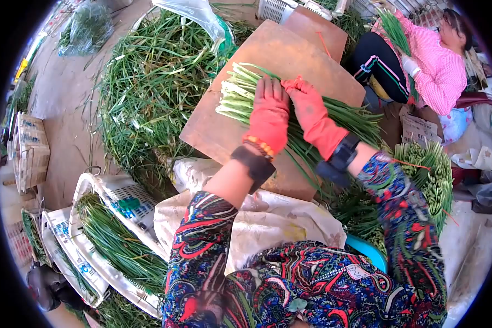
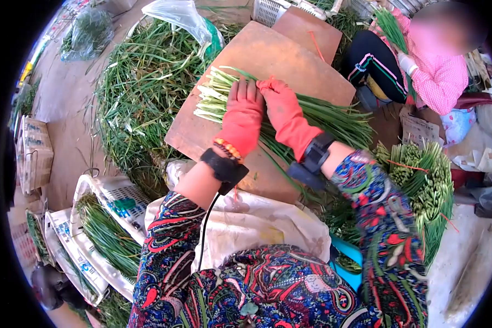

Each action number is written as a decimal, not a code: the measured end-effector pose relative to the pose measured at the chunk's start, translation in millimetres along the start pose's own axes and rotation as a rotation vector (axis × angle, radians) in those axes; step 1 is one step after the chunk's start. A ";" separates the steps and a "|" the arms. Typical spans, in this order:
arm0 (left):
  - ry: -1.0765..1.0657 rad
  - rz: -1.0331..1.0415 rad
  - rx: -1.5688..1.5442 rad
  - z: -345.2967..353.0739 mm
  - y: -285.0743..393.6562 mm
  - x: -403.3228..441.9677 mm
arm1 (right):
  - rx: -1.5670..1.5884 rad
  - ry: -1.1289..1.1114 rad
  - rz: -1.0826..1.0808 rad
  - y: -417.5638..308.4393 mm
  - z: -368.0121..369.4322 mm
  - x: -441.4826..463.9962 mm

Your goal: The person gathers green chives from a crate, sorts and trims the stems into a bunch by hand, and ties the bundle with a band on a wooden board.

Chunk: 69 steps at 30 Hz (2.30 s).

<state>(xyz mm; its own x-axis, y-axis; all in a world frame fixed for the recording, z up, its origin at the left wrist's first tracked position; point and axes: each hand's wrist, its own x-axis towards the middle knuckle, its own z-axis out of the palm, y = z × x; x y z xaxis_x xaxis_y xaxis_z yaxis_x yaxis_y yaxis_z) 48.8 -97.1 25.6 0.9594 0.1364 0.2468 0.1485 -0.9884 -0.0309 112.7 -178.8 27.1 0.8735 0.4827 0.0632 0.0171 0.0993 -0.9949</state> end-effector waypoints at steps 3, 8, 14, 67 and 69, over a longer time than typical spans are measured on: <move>0.121 0.195 -0.204 0.0 -25.2 -16.9 | -0.302 0.161 -0.330 5.2 12.7 -15.5; -0.079 0.287 -0.619 -75.3 -82.7 -30.7 | -0.554 0.127 -0.519 4.2 11.2 -14.9; -0.138 0.656 -0.531 -40.6 -66.1 -105.3 | -0.655 0.095 -0.546 3.1 10.7 -12.1; 0.131 -0.171 -0.922 -66.3 -53.5 -19.4 | -0.610 0.078 -0.429 -15.0 14.1 -17.2; 0.174 -0.147 -0.908 -42.8 -51.4 -6.0 | -0.426 0.081 -0.203 1.3 9.8 -11.1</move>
<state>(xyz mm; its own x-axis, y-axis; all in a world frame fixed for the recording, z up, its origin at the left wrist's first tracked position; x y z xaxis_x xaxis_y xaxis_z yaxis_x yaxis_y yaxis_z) 25.2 -50.0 67.1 0.8859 0.3243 0.3318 -0.0492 -0.6455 0.7621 98.2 -175.5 25.9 0.8664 0.4198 0.2703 0.3747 -0.1888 -0.9077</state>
